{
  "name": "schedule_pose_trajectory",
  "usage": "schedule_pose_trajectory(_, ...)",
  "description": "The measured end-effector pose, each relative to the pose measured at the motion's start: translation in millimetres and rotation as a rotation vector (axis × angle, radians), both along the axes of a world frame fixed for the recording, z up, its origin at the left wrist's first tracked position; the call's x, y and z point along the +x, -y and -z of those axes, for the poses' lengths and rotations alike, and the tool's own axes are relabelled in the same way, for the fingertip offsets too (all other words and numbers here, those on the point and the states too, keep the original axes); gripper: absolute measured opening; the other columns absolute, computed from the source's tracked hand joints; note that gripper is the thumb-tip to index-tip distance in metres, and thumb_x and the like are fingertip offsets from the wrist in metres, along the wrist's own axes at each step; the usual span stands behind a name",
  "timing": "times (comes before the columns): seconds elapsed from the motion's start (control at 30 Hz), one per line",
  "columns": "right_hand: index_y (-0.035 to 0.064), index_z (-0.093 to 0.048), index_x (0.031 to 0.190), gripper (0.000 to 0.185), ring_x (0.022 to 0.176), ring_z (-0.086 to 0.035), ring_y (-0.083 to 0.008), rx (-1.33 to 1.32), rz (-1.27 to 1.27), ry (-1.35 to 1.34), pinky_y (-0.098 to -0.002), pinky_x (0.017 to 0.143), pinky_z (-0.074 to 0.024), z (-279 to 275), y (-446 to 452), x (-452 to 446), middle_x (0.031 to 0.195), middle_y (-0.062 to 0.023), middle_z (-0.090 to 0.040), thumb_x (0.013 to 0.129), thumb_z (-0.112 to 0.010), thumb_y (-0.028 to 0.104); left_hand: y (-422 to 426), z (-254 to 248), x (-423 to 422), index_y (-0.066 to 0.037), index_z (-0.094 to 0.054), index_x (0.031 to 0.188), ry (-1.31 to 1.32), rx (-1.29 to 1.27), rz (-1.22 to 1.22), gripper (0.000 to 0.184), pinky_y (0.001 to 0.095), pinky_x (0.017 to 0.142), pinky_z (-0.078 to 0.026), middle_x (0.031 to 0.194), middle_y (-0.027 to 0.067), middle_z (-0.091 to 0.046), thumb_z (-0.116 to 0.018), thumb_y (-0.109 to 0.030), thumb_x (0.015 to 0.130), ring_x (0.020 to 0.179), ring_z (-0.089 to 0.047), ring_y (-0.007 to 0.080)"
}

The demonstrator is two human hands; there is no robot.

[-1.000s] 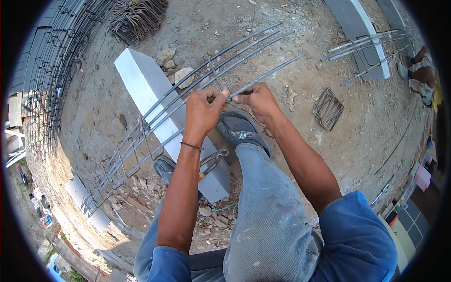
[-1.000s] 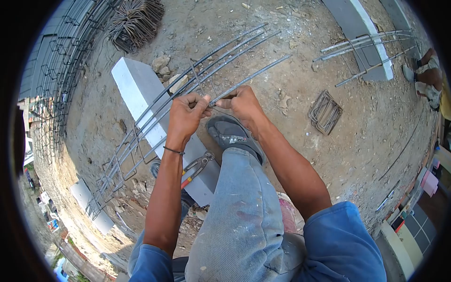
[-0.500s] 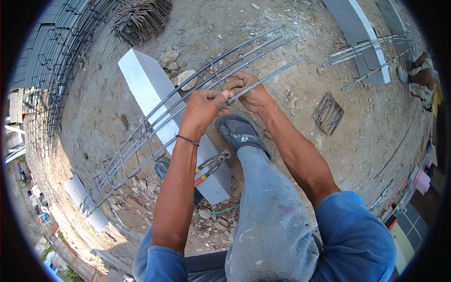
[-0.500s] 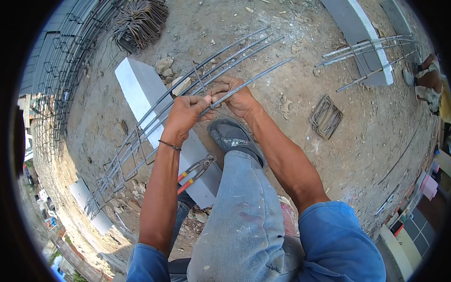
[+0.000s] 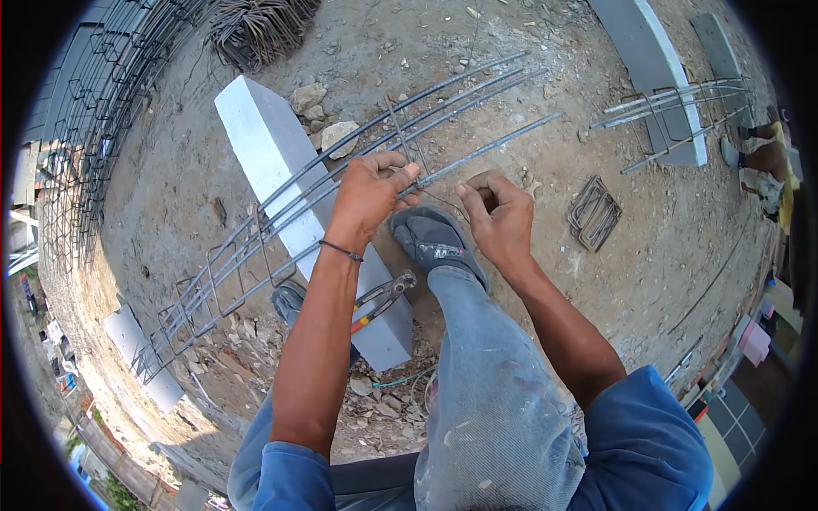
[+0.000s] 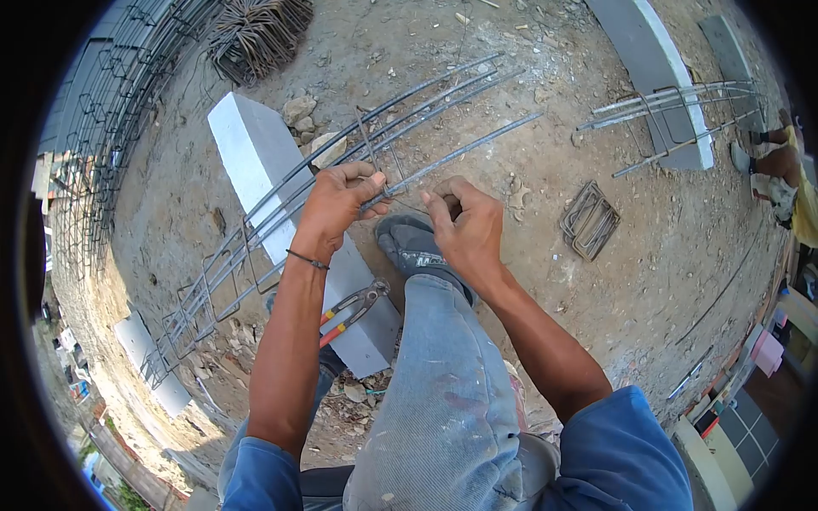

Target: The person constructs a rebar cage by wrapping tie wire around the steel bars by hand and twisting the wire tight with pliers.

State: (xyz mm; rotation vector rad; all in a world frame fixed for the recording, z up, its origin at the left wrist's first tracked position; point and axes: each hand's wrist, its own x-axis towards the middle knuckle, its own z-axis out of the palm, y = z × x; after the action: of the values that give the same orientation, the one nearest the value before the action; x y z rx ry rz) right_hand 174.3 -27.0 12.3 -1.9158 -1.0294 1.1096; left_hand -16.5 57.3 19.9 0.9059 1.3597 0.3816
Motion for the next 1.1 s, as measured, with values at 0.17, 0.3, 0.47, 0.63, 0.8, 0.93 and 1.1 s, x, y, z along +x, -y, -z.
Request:
schedule_pose_trajectory(0.17,-0.0030,-0.074,0.095,0.013,0.086,-0.067,-0.0393,0.578,-0.423,0.351,-0.0474,0.077,-0.0524,-28.2,-50.3,-9.0,0.089,-0.0211,-0.068,0.089,-0.072,0.008,-1.5,4.5,-1.7,0.002,-0.073,0.110,0.088,-0.049,-0.028,0.022,0.0299,0.066,-0.060,0.095,0.0104,-0.075,-0.071,-0.018,0.102,0.080,-0.073,0.0180)
schedule_pose_trajectory(0.3,-0.0020,-0.075,0.093,0.014,0.098,-0.065,-0.0440,0.393,-0.548,0.260,-0.0529,0.085,-0.0500,-17.8,-65.3,-22.9,0.096,-0.0236,-0.069,0.087,-0.073,0.011,0.2,4.6,0.4,0.002,-0.073,0.106,0.101,-0.036,-0.084,0.015,0.0309,0.068,-0.061,0.097,0.0094,-0.074,-0.067,-0.012,0.102,0.084,-0.073,0.0182)
schedule_pose_trajectory(0.47,-0.0034,-0.074,0.095,0.014,0.076,-0.067,-0.0363,0.323,-0.465,0.368,-0.0452,0.069,-0.0515,-22.1,-55.1,-33.5,0.085,-0.0203,-0.068,0.089,-0.076,0.010,-1.1,9.4,-1.7,0.002,-0.075,0.100,0.173,-0.043,-0.055,0.013,0.0305,0.067,-0.060,0.095,0.0079,-0.073,-0.063,-0.004,0.101,0.085,-0.070,0.0158)
schedule_pose_trajectory(0.63,-0.0029,-0.070,0.085,0.014,0.090,-0.065,-0.0460,0.163,-0.471,0.273,-0.0531,0.080,-0.0500,-27.6,-59.2,-35.0,0.091,-0.0252,-0.068,0.087,-0.074,0.011,0.0,9.9,-1.8,0.002,-0.075,0.098,0.114,-0.027,-0.044,0.014,0.0310,0.067,-0.060,0.093,0.0072,-0.073,-0.066,-0.007,0.101,0.084,-0.068,0.0151)
schedule_pose_trajectory(0.8,-0.0020,-0.068,0.093,0.013,0.084,-0.064,-0.0438,0.352,-0.558,0.547,-0.0535,0.075,-0.0483,-25.1,-32.2,-36.3,0.089,-0.0222,-0.066,0.087,-0.072,0.009,-0.7,14.8,0.0,0.002,-0.075,0.098,0.085,-0.028,-0.051,0.015,0.0311,0.068,-0.060,0.094,0.0075,-0.072,-0.067,-0.010,0.101,0.086,-0.069,0.0154)
schedule_pose_trajectory(0.93,0.0006,-0.066,0.100,0.015,0.081,-0.063,-0.0397,0.610,-0.448,0.703,-0.0524,0.074,-0.0483,4.0,-3.5,-38.6,0.092,-0.0165,-0.065,0.086,-0.071,0.004,2.3,15.8,0.1,0.004,-0.074,0.098,0.025,0.016,-0.006,0.017,0.0304,0.065,-0.058,0.090,0.0085,-0.072,-0.069,-0.012,0.100,0.077,-0.069,0.0151)
schedule_pose_trajectory(1.1,0.0012,-0.066,0.102,0.020,0.082,-0.066,-0.0377,0.682,-0.248,0.594,-0.0476,0.071,-0.0530,38.4,11.8,-48.9,0.095,-0.0147,-0.066,0.083,-0.071,-0.003,4.9,16.4,-2.2,0.007,-0.074,0.099,-0.049,0.088,0.052,0.023,0.0312,0.059,-0.053,0.082,0.0086,-0.072,-0.071,-0.016,0.099,0.064,-0.068,0.0146)
